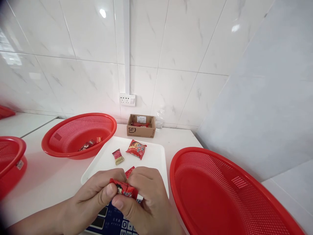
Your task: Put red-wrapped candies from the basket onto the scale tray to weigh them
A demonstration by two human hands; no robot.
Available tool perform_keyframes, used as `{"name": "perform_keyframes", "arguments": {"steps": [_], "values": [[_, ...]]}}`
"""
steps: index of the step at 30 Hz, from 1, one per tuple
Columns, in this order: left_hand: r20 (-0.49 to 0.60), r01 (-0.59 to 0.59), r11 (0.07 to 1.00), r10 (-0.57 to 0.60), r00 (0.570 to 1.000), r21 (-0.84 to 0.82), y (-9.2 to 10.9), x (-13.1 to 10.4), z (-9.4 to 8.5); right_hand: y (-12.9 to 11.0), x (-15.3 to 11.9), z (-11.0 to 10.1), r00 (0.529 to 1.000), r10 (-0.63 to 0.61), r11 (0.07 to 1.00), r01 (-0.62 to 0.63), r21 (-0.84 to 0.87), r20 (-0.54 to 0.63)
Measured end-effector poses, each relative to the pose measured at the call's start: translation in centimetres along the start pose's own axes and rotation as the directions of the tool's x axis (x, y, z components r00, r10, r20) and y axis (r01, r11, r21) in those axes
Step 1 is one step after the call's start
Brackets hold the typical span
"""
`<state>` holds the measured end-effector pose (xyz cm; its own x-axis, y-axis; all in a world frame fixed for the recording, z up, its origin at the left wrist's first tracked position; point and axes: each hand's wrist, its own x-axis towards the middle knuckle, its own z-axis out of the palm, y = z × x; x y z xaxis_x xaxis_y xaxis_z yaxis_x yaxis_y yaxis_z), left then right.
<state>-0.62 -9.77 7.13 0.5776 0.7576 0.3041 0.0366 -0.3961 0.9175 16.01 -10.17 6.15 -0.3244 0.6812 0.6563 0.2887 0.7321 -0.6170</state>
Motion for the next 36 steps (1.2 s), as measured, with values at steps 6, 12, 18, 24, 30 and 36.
{"name": "perform_keyframes", "arguments": {"steps": [6,12,18,24,30,36], "values": [[-0.005,0.053,0.998,-0.053,0.999,-0.039,-0.2,0.0,0.1,0.0,0.3,0.1,1.000,0.020,1.000,-0.020,-0.016,-0.002],[-0.130,0.084,0.996,-0.087,0.988,-0.025,-0.8,0.3,0.0,0.4,1.1,-0.2,0.987,0.139,0.990,-0.141,0.026,0.087],[-0.224,0.221,0.878,-0.135,0.965,0.425,-3.9,1.6,-2.5,2.3,1.7,-0.1,0.940,0.335,0.870,-0.284,-0.402,0.061],[-0.206,0.324,0.527,-0.271,0.940,0.786,-7.7,1.3,-6.5,4.2,2.4,-0.2,0.865,0.500,0.661,-0.356,-0.661,0.034],[-0.113,0.272,0.511,-0.321,0.940,0.815,-8.5,1.2,-6.7,4.2,2.6,-0.1,0.848,0.529,0.692,-0.412,-0.593,0.029],[-0.286,0.351,0.614,-0.205,0.936,0.707,-9.0,1.7,-6.7,3.7,2.4,0.4,0.856,0.502,0.797,-0.404,-0.449,0.120]]}}
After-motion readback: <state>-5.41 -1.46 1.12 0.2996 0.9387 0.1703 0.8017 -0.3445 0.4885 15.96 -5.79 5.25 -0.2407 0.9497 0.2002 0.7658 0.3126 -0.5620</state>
